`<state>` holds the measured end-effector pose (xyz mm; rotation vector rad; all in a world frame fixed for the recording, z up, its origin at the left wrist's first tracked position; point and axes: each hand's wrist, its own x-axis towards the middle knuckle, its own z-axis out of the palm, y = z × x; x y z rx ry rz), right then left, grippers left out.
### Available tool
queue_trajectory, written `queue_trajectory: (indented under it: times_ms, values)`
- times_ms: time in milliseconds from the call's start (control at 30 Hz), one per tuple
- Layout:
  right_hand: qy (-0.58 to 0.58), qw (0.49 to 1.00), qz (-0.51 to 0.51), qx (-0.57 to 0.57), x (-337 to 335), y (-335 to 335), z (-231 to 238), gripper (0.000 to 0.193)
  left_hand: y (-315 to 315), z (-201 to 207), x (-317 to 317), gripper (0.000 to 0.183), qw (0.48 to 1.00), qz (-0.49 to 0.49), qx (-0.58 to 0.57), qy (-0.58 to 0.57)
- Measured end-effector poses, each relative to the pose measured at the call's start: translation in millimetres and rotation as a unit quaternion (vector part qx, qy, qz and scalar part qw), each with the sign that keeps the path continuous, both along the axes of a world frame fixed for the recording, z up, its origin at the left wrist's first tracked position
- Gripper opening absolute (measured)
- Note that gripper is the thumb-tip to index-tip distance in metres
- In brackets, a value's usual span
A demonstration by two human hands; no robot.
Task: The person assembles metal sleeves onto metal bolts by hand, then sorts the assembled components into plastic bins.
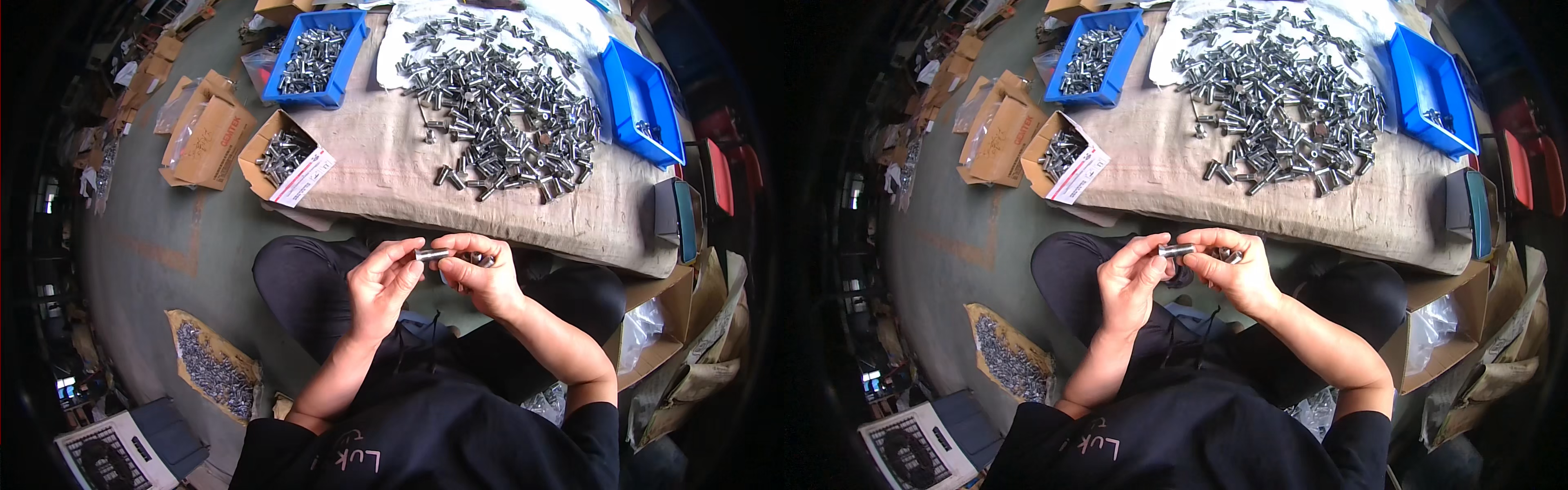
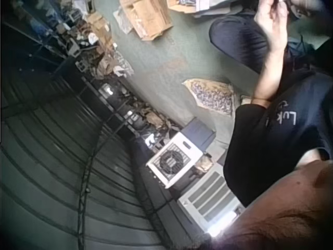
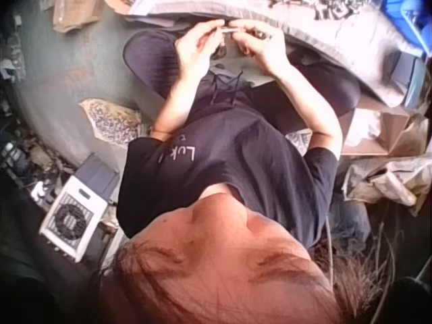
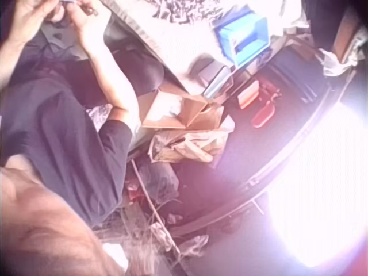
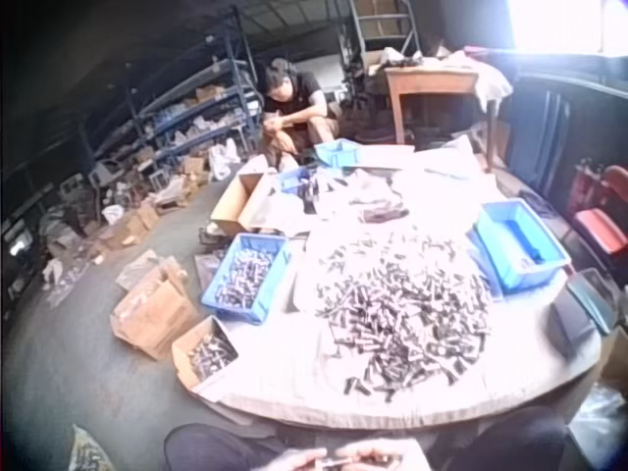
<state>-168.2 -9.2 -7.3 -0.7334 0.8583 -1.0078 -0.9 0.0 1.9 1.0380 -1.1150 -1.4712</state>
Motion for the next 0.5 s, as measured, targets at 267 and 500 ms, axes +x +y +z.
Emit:
queue_trajectory:
  times_ms: [267,500]
  values:
    - [-0.055,0.998,-0.002,0.027,-1.9,1.2,1.3,0.022,-0.2,9.2,-10.6,0.024,0.987,0.038,-0.139,-0.072]
    - [0.016,0.999,0.005,-0.029,-0.7,1.9,1.5,0.024,0.6,-0.7,0.2,0.023,1.000,0.011,0.024,0.013]
